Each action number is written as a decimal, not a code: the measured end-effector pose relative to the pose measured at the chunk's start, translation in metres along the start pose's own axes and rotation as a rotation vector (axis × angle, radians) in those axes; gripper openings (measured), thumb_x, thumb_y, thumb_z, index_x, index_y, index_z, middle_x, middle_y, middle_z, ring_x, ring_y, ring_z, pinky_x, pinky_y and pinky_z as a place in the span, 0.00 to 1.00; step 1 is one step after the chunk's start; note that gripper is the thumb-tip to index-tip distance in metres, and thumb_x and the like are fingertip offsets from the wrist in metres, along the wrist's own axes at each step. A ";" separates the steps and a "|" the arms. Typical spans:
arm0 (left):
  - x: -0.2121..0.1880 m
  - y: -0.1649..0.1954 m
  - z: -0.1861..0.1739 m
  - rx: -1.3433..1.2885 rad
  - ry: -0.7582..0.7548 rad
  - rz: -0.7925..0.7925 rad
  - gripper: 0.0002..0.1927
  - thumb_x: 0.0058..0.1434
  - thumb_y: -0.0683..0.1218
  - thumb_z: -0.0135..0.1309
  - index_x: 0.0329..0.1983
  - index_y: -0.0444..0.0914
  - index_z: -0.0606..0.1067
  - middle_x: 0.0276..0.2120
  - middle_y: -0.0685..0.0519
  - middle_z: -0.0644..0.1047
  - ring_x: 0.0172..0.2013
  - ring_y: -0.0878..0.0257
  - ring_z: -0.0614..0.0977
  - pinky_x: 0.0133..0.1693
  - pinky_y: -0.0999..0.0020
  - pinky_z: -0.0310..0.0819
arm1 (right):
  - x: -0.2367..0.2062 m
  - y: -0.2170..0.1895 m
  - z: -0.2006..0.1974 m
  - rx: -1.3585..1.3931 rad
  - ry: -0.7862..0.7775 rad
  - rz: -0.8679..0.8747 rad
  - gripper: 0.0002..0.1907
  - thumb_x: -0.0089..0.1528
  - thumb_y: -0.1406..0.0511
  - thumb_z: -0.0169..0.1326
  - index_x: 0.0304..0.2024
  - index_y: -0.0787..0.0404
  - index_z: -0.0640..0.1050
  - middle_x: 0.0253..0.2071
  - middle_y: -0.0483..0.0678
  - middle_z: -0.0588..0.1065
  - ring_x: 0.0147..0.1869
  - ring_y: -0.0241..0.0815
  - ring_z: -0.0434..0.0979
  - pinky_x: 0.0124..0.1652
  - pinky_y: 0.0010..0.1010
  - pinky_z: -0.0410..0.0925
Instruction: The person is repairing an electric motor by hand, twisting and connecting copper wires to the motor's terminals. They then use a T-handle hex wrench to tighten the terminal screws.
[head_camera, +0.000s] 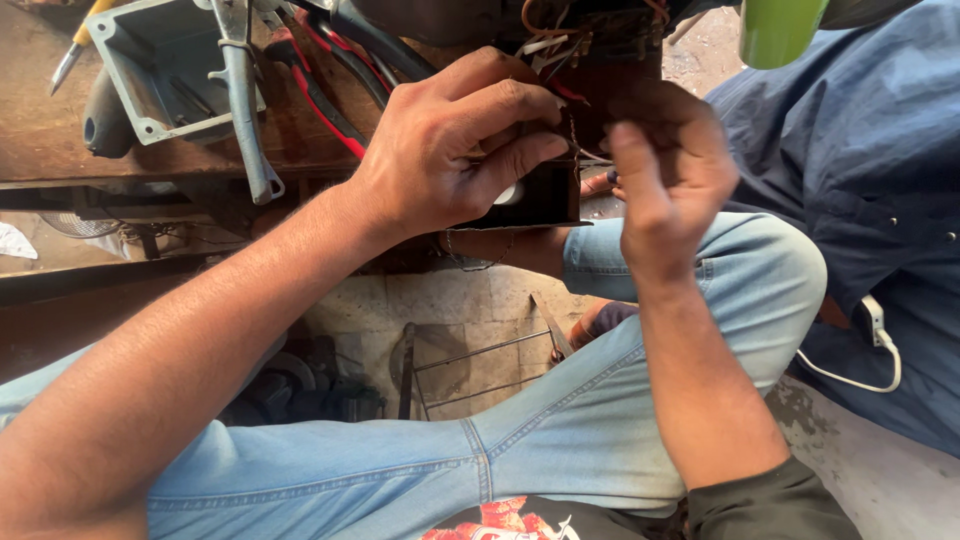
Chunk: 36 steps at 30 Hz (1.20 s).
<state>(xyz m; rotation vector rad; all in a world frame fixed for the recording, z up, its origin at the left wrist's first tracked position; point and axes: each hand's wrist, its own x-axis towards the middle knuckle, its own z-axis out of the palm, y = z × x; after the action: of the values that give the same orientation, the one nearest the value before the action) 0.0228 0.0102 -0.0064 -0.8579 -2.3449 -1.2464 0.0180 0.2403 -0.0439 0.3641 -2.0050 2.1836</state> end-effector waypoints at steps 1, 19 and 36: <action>0.001 0.000 0.000 0.003 -0.004 0.009 0.11 0.73 0.47 0.66 0.52 0.39 0.77 0.45 0.53 0.77 0.40 0.61 0.85 0.39 0.69 0.81 | 0.001 0.002 0.004 -0.006 -0.031 -0.012 0.13 0.69 0.68 0.60 0.54 0.66 0.75 0.47 0.46 0.78 0.46 0.31 0.78 0.49 0.20 0.72; 0.005 -0.003 0.000 0.093 0.103 -0.020 0.06 0.73 0.41 0.63 0.51 0.40 0.79 0.40 0.54 0.77 0.38 0.61 0.83 0.38 0.67 0.78 | -0.003 0.008 0.019 -0.469 -0.041 -0.329 0.06 0.70 0.73 0.64 0.49 0.67 0.81 0.49 0.52 0.79 0.49 0.40 0.81 0.49 0.26 0.73; 0.005 -0.008 -0.003 0.072 0.095 0.003 0.09 0.70 0.36 0.61 0.50 0.38 0.76 0.39 0.52 0.76 0.37 0.57 0.82 0.37 0.64 0.77 | 0.010 0.003 0.030 -0.201 0.019 -0.075 0.07 0.74 0.70 0.62 0.50 0.70 0.81 0.39 0.47 0.81 0.41 0.31 0.79 0.44 0.20 0.73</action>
<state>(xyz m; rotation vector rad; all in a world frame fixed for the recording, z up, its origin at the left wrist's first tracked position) 0.0138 0.0065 -0.0065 -0.7618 -2.2983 -1.1673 0.0098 0.2098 -0.0414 0.3823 -2.1396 1.9132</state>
